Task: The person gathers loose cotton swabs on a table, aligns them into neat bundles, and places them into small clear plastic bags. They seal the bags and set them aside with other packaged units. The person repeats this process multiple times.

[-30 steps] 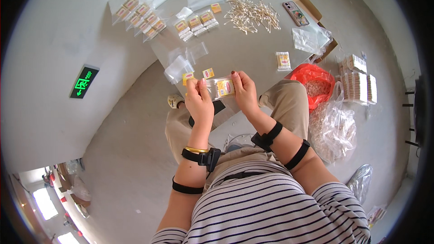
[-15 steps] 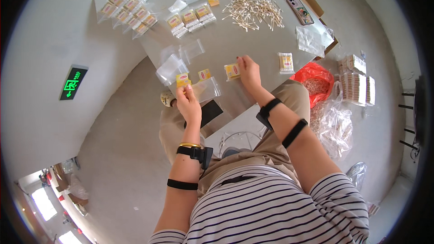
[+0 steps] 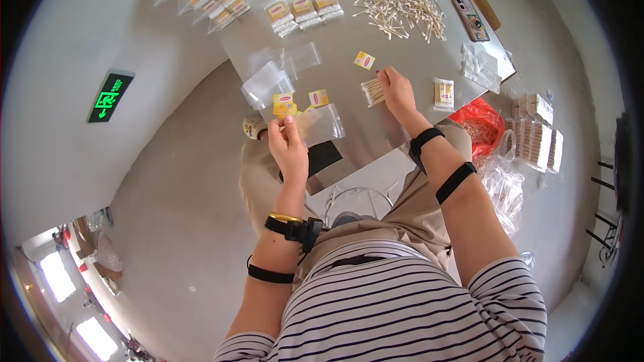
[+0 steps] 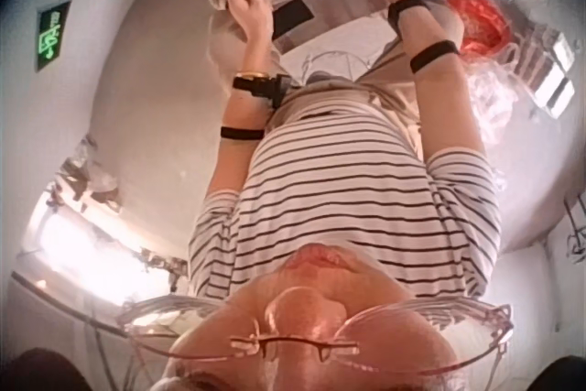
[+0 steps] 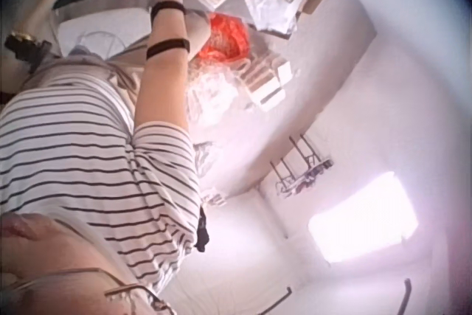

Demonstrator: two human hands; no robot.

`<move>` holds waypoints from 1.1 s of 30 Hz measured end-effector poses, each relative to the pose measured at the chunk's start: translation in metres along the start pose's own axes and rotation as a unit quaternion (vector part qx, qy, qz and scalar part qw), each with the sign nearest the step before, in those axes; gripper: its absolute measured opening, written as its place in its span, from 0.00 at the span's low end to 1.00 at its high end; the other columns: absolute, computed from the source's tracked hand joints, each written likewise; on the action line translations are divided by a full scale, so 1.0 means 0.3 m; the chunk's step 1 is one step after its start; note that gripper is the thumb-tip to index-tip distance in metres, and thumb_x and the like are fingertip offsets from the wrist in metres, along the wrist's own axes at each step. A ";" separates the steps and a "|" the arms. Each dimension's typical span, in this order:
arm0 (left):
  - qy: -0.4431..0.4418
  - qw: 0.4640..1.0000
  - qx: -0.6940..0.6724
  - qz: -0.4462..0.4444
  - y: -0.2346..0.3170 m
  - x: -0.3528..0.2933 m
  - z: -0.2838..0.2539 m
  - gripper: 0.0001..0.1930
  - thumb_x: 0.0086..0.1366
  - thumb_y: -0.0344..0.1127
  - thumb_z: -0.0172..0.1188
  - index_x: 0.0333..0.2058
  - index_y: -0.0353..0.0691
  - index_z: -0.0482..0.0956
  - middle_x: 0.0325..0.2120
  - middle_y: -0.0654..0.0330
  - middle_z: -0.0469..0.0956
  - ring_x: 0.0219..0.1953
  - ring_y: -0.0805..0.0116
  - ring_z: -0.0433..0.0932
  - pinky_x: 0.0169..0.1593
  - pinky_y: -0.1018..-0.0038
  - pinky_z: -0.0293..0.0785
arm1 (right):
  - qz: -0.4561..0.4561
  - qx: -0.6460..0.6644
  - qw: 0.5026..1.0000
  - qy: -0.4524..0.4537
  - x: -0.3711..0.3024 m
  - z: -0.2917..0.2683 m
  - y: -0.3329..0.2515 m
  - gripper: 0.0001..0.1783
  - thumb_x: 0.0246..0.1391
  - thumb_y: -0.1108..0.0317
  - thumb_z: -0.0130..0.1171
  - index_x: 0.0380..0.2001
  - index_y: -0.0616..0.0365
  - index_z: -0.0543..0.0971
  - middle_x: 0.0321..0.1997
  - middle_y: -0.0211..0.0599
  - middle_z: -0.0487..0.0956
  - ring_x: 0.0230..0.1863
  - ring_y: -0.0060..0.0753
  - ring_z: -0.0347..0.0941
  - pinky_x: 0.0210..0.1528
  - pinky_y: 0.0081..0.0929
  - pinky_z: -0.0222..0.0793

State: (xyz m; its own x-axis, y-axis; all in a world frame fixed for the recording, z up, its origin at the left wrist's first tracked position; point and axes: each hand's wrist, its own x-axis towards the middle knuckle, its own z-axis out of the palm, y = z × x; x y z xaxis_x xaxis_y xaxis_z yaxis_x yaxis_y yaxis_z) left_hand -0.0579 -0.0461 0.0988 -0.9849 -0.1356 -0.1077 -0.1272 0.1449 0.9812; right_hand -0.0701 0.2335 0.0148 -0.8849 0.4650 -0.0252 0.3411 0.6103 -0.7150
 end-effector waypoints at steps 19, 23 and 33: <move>0.019 0.932 0.034 0.361 0.504 -0.223 -0.215 0.11 0.81 0.38 0.54 0.38 0.39 0.67 0.20 0.71 0.66 0.18 0.86 0.62 0.22 0.83 0.57 | -0.112 0.516 0.816 -0.234 -0.481 -0.470 -0.552 0.09 0.70 0.69 0.62 0.48 0.62 0.82 0.46 0.27 0.82 0.47 0.16 0.75 0.52 0.20 0.70; 0.019 0.925 0.023 0.380 0.545 -0.284 -0.236 0.12 0.81 0.38 0.55 0.38 0.39 0.67 0.20 0.71 0.66 0.18 0.85 0.61 0.22 0.83 0.56 | -0.188 0.485 0.815 -0.255 -0.553 -0.477 -0.592 0.10 0.68 0.69 0.65 0.50 0.59 0.84 0.52 0.26 0.82 0.51 0.16 0.74 0.53 0.20 0.68; 0.000 0.914 0.062 0.401 0.579 -0.450 -0.283 0.11 0.79 0.36 0.58 0.38 0.38 0.69 0.23 0.71 0.66 0.24 0.85 0.61 0.28 0.81 0.59 | -0.101 0.567 0.697 -0.427 -0.696 -0.507 -0.747 0.21 0.65 0.69 0.68 0.60 0.57 0.84 0.61 0.31 0.82 0.60 0.21 0.75 0.63 0.27 0.69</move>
State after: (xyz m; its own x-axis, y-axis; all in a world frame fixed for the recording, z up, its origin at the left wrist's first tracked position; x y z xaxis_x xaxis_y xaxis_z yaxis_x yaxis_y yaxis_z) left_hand 0.0628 -0.0858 0.2974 -0.7671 0.0619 0.6386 0.6233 0.3076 0.7189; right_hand 0.0866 0.0972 0.2867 -0.9099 -0.4036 0.0962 0.1399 -0.5166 -0.8447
